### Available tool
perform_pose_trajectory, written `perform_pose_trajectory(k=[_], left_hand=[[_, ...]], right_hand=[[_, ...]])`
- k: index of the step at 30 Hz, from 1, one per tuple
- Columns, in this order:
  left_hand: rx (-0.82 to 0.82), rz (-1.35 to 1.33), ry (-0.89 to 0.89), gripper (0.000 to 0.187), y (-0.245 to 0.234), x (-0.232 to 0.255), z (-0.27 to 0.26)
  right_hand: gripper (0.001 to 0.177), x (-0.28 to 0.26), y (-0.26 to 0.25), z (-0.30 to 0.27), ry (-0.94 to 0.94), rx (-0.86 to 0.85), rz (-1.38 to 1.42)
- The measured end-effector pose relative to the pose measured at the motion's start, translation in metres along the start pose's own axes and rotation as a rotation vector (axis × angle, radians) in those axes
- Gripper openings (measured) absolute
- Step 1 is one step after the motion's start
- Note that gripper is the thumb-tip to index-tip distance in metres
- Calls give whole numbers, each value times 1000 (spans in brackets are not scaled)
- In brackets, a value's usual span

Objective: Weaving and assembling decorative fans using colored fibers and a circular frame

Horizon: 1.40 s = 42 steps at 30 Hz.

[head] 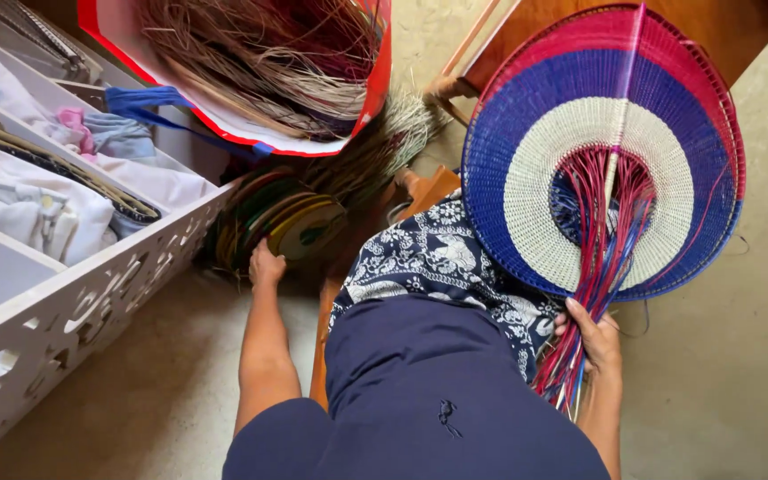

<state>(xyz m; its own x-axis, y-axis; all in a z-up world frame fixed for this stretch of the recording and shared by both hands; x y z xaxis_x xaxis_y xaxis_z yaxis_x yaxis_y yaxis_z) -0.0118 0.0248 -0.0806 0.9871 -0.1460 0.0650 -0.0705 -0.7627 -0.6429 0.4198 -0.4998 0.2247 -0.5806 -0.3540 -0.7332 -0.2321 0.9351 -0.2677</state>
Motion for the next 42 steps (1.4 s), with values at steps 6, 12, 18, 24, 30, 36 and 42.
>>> perform_pose_trajectory(k=[6, 12, 18, 24, 30, 36, 42], left_hand=[[67, -18, 41, 72, 8, 15, -1], [94, 212, 171, 53, 25, 22, 21], [402, 25, 324, 14, -32, 51, -10], [297, -419, 392, 17, -77, 13, -15], [346, -582, 530, 21, -147, 4, -39], [496, -416, 593, 13, -136, 102, -92], [215, -361, 570, 21, -4, 130, -91]], right_hand=[[28, 12, -18, -3, -9, 42, -63], [32, 8, -16, -6, -31, 105, -124], [35, 18, -17, -5, -14, 116, -118], [31, 14, -12, -7, -33, 120, -70], [27, 16, -22, 2, -61, 81, -55], [26, 20, -25, 6, -93, 72, -31], [25, 14, -18, -1, -101, 101, -20]])
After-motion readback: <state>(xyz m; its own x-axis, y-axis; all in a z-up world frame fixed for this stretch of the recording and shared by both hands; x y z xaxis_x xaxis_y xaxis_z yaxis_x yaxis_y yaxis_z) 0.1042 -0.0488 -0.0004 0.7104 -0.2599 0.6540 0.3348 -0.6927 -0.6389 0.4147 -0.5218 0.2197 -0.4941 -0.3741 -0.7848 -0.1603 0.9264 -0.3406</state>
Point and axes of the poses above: each hand's wrist, its own z-axis towards the middle knuckle, its own y-axis out of the palm, x = y × z, the point moved 9 cm from there along z, towards the middle knuckle, and after that the axes turned 9 degrees about z, right-handed, at the moved point
